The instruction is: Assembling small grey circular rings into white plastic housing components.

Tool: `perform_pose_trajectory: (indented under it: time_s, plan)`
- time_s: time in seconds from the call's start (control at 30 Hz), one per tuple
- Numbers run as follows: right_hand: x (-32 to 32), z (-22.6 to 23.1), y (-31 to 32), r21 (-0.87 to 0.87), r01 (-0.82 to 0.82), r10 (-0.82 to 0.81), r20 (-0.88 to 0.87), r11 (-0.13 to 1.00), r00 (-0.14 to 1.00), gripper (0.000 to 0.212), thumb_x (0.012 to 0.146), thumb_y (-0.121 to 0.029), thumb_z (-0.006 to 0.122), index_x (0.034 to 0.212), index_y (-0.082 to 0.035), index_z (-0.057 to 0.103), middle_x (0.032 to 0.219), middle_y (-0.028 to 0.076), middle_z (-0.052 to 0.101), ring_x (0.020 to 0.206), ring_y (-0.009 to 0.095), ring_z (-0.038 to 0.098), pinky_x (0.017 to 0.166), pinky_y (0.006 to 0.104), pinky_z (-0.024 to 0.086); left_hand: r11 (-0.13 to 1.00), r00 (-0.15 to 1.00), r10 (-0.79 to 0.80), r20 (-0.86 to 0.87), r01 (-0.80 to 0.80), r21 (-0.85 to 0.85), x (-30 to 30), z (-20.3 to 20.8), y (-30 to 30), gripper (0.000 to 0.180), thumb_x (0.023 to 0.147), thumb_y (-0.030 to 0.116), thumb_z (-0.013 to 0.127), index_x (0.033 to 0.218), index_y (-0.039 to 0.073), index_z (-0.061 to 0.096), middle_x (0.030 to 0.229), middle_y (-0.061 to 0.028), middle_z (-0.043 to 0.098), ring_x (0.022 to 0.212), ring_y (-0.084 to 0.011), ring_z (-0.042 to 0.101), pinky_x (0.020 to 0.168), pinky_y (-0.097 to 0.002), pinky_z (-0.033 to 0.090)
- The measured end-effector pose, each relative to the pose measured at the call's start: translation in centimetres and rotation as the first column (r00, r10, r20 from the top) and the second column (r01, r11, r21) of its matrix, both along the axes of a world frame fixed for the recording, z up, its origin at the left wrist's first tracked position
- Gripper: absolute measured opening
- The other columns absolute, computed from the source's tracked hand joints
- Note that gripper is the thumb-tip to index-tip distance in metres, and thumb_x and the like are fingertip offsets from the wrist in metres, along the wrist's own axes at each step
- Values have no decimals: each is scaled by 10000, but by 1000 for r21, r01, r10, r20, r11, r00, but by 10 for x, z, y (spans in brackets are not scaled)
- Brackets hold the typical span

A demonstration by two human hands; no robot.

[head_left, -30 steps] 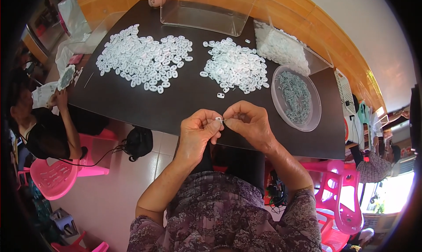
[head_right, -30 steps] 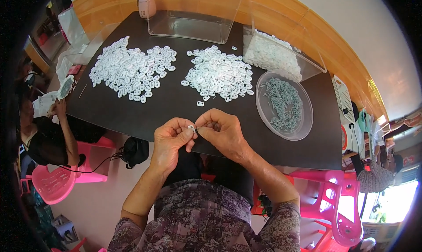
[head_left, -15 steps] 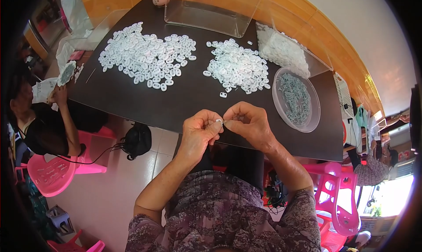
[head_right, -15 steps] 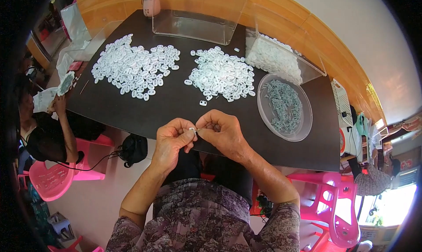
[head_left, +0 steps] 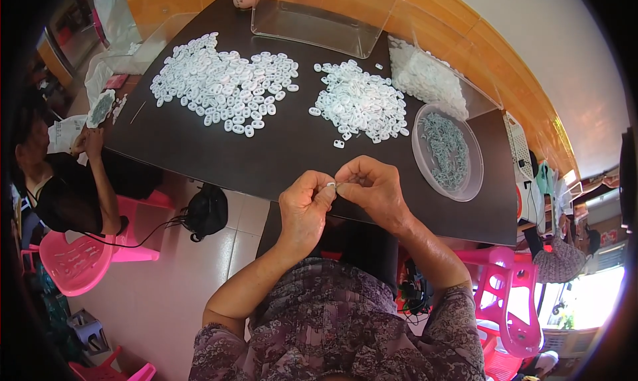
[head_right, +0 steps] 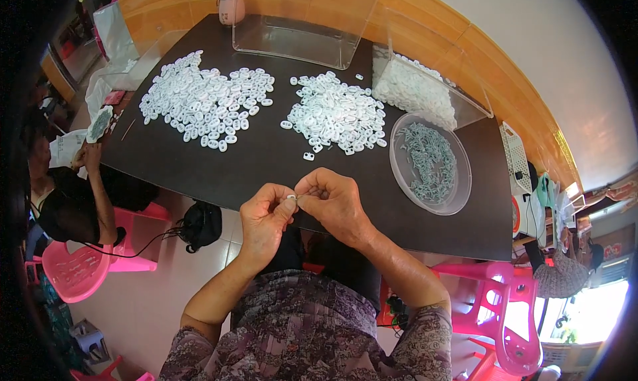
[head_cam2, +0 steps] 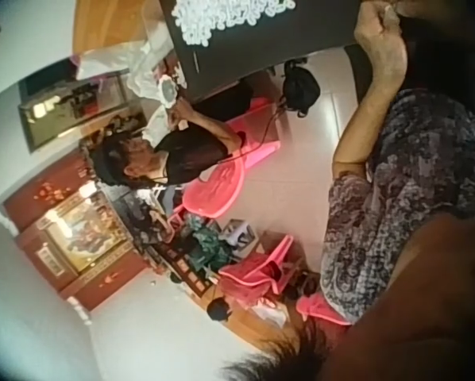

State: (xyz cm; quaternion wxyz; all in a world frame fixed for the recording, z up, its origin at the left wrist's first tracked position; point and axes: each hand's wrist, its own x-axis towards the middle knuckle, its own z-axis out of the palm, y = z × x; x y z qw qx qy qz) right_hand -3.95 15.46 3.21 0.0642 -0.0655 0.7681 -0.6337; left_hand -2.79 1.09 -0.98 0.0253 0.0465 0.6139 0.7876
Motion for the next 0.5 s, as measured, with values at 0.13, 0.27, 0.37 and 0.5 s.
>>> perform_pose_trajectory:
  time_s: [0.13,0.27,0.37,0.5]
  plan:
    - [0,-4,-1,6,28,-28,8,1000,1000,93,762,45,616,851,26,597,748,17,600,685,48,543,588,192,436,996,995,75,-65,-78,-41,3,-8,4,44,819,-52,582,792,-20,569,656,-4,531,565,-53,470,504,-204,393]
    - [-3,-4,-4,-17,32,-32,-18,999,999,85,759,50,608,839,26,594,734,21,599,676,55,548,585,197,437,990,984,104,-146,-117,-82,0,-9,2,36,812,-48,593,795,-23,574,669,-17,547,560,-58,478,500,-205,396]
    - [-6,-2,-7,11,25,-25,-41,1000,999,71,765,42,611,832,25,593,734,23,599,674,55,549,587,201,437,996,994,82,-77,-85,-39,-2,-4,-3,25,834,-28,585,816,-11,588,703,-15,568,564,-55,484,494,-195,398]
    - [-9,-2,-7,13,14,-13,-51,1000,999,63,779,31,611,839,27,593,739,28,605,682,57,553,599,202,439,980,996,-9,85,-8,197,-8,-5,-7,50,864,22,583,881,-21,601,745,-46,600,577,-72,519,487,-192,419]
